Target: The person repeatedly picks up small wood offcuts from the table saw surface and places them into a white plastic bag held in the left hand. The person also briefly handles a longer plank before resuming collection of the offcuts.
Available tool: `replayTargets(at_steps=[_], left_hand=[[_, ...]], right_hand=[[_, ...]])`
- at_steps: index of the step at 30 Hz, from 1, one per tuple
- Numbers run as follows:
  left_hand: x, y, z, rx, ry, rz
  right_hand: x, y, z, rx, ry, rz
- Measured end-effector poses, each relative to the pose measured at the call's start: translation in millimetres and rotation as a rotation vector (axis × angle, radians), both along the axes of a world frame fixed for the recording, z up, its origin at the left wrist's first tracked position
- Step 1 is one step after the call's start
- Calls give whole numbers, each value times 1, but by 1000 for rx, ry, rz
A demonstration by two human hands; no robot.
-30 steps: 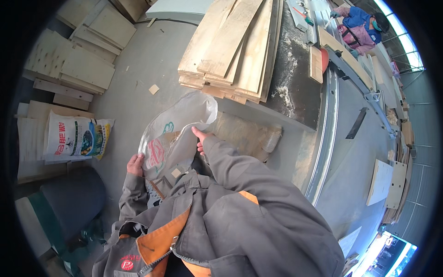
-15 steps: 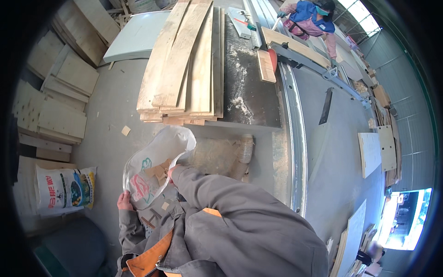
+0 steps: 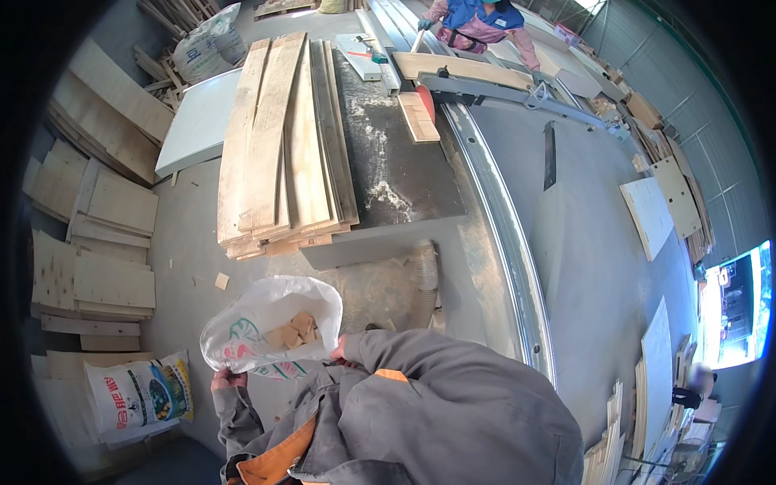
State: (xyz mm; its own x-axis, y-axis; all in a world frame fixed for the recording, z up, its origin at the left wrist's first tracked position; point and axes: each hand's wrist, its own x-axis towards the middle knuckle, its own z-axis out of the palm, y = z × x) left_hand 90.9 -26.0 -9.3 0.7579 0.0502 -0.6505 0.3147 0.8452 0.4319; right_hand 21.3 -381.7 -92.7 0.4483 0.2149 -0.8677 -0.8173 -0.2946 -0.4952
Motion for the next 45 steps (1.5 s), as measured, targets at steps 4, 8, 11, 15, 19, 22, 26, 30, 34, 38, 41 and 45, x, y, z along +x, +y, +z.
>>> replayTargets(at_steps=[4,8,11,15,19,22,26,30,34,38,41,45], left_hand=[[14,7,-28,190,93,18],[3,41,-56,702,45,-179],[-13,56,-76,874,-91,-154],[-1,26,-22,753,160,-173],[2,26,-31,726,195,-74],[-5,36,-41,953,184,-145],[-16,43,-28,2172,-176,-1096],[-7,12,-26,1899,69,-832],[4,-35,-27,1253,515,-252],[19,-57,-21,1193,627,-207],[18,-45,-34,1232,631,-222],[28,-34,-50,1308,630,-280]], right_hand=[[2,-16,14,23,-21,48],[-3,-67,36,-165,-155,-4],[-7,-123,28,-655,-672,-182],[27,-182,126,-964,-858,-235],[124,-251,151,-1166,-1088,-144],[214,-299,155,-1274,-1080,-78],[321,-365,146,-1333,-969,-89],[375,-429,133,-1381,-817,-155],[385,-434,115,-1446,-814,-171],[366,-380,124,-1193,-847,-34],[374,-378,151,-1122,-905,12],[454,-454,140,-1318,-920,-121]])
